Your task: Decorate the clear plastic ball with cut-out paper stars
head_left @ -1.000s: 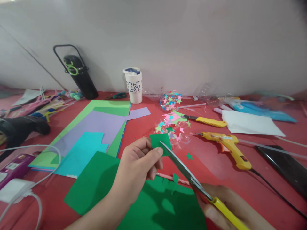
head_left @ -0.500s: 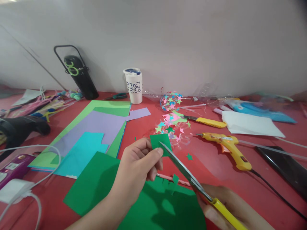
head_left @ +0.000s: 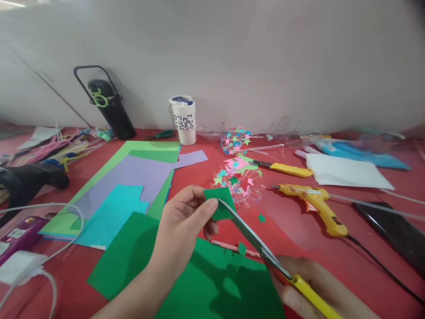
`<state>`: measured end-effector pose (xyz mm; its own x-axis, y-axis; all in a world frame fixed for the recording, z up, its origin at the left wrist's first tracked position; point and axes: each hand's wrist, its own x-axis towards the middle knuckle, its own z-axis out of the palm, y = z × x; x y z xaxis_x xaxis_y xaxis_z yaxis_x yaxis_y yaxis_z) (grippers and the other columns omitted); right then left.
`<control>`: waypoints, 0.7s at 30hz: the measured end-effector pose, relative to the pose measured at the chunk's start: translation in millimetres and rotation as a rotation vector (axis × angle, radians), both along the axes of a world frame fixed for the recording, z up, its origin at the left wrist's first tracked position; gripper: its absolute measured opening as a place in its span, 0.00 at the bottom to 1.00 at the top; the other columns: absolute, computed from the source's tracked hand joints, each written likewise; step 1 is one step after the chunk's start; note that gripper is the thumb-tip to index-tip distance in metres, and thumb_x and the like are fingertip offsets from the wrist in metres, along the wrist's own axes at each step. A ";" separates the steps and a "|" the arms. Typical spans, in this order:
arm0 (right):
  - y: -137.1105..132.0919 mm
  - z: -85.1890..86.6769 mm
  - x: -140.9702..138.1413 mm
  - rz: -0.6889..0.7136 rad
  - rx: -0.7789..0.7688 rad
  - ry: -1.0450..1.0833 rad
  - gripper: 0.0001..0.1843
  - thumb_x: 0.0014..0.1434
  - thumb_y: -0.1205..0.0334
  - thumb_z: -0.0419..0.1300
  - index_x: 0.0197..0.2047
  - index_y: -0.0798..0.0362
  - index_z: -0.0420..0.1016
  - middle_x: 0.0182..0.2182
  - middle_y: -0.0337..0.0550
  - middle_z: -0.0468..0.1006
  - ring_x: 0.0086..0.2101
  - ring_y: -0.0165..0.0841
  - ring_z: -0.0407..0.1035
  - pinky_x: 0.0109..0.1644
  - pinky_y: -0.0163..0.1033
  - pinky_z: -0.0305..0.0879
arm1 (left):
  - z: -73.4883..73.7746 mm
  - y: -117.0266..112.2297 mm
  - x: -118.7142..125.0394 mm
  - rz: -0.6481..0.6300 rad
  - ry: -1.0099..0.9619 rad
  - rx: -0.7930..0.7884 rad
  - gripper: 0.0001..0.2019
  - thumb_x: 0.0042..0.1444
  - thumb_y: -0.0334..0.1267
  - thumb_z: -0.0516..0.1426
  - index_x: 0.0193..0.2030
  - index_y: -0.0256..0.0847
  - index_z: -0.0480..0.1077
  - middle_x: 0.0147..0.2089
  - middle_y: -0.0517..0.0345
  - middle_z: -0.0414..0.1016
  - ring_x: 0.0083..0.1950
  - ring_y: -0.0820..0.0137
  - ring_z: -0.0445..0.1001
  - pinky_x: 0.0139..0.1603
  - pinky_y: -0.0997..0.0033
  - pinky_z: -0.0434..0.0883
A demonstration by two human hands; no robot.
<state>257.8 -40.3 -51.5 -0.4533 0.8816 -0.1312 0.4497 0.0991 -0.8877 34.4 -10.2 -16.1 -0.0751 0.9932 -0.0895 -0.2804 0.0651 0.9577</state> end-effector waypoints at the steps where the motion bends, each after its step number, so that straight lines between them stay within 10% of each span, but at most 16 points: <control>1: -1.3 -1.7 1.8 -0.012 0.009 -0.013 0.21 0.51 0.40 0.60 0.33 0.50 0.75 0.24 0.41 0.74 0.24 0.35 0.68 0.30 0.35 0.69 | 0.0 0.2 0.1 0.005 -0.008 0.008 0.06 0.51 0.35 0.61 0.28 0.40 0.67 0.21 0.69 0.68 0.18 0.80 0.70 0.17 0.83 0.64; 10: -6.2 -16.8 10.5 -0.007 0.030 0.022 0.26 0.53 0.34 0.53 0.37 0.48 0.75 0.24 0.42 0.75 0.27 0.38 0.71 0.31 0.35 0.69 | -1.6 -2.3 3.1 -0.077 -0.021 -0.076 0.08 0.49 0.36 0.62 0.26 0.39 0.66 0.16 0.68 0.67 0.15 0.80 0.68 0.16 0.84 0.63; 21: 4.3 15.9 -9.8 0.137 -0.192 0.031 0.30 0.49 0.28 0.50 0.25 0.50 0.61 0.18 0.33 0.56 0.19 0.27 0.50 0.19 0.32 0.48 | -0.5 -6.4 10.4 -0.050 0.076 -0.118 0.09 0.48 0.36 0.61 0.25 0.39 0.64 0.15 0.70 0.64 0.15 0.81 0.65 0.16 0.84 0.62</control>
<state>248.0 -36.0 -35.6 -0.5735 0.7718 -0.2747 0.4161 -0.0144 -0.9092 44.8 -16.5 -16.6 -0.0372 0.9788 -0.2016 -0.2008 0.1903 0.9610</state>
